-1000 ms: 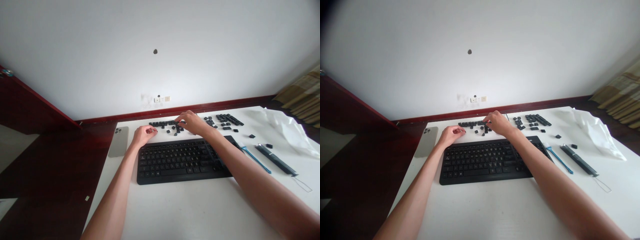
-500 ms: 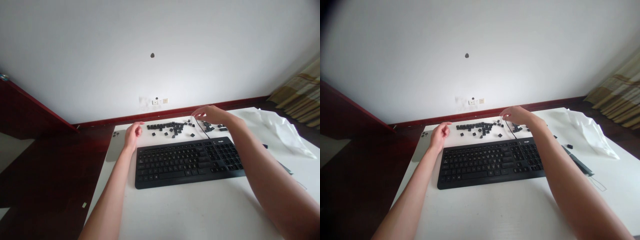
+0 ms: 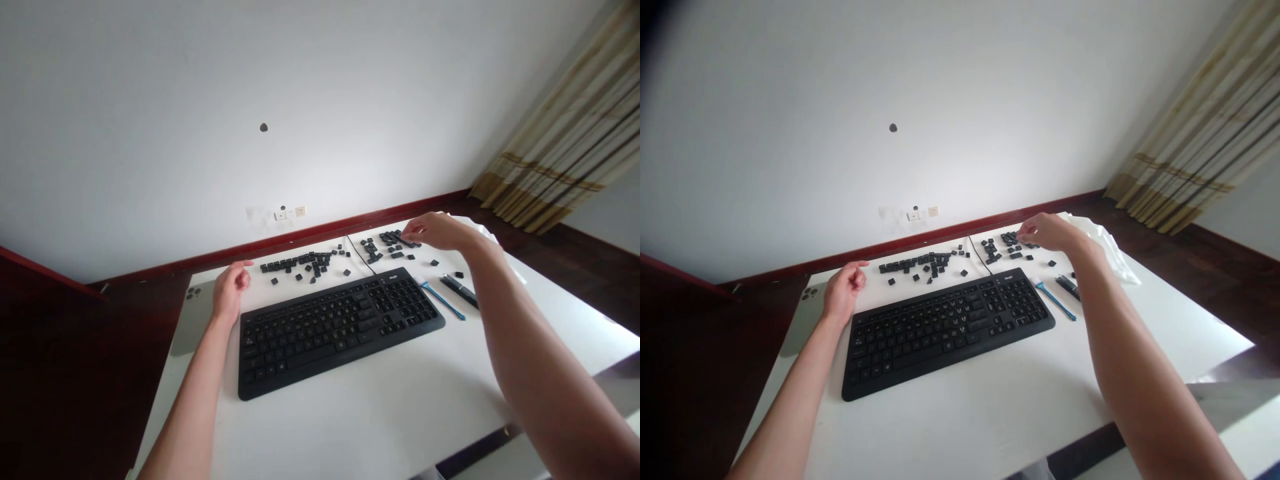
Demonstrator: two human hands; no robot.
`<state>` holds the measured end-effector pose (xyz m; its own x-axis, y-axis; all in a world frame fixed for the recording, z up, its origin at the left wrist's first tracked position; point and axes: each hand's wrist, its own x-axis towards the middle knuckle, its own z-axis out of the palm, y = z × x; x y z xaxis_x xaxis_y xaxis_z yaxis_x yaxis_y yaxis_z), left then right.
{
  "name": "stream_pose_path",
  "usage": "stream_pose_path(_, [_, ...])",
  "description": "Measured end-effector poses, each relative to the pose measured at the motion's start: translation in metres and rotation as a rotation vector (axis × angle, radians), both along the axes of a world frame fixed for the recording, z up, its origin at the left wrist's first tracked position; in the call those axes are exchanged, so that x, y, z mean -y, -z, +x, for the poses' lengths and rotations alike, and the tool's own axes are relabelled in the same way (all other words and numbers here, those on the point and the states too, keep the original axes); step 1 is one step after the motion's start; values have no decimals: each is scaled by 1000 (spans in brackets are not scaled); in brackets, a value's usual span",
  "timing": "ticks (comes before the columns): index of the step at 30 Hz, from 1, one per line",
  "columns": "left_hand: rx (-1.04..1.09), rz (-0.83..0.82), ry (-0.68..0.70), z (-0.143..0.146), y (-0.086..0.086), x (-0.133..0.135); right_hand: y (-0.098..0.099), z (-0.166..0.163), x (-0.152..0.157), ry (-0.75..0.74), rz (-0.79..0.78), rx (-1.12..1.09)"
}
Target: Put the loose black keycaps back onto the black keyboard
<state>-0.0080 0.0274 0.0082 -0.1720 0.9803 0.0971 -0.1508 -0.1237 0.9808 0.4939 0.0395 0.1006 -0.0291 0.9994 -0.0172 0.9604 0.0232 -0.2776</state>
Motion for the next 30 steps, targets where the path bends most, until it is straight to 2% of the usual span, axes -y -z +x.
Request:
stream_pose_path(4, [-77, 8, 3, 1, 2, 0, 26, 18, 32, 169, 160, 24])
stream_pose_path(7, [-102, 5, 5, 2, 4, 0, 34, 37, 44, 238, 205, -4])
stream_pose_path(11, [-124, 8, -3, 2, 5, 1, 39, 45, 41, 183, 152, -43])
stream_pose_path(18, [-196, 19, -11, 4, 3, 2, 53, 24, 30, 40, 1, -144])
stream_pose_path(23, [-209, 22, -7, 4, 3, 3, 57, 30, 29, 68, -24, -131])
stream_pose_path(30, [-223, 25, -8, 2, 6, 1, 61, 70, 32, 192, 33, -273])
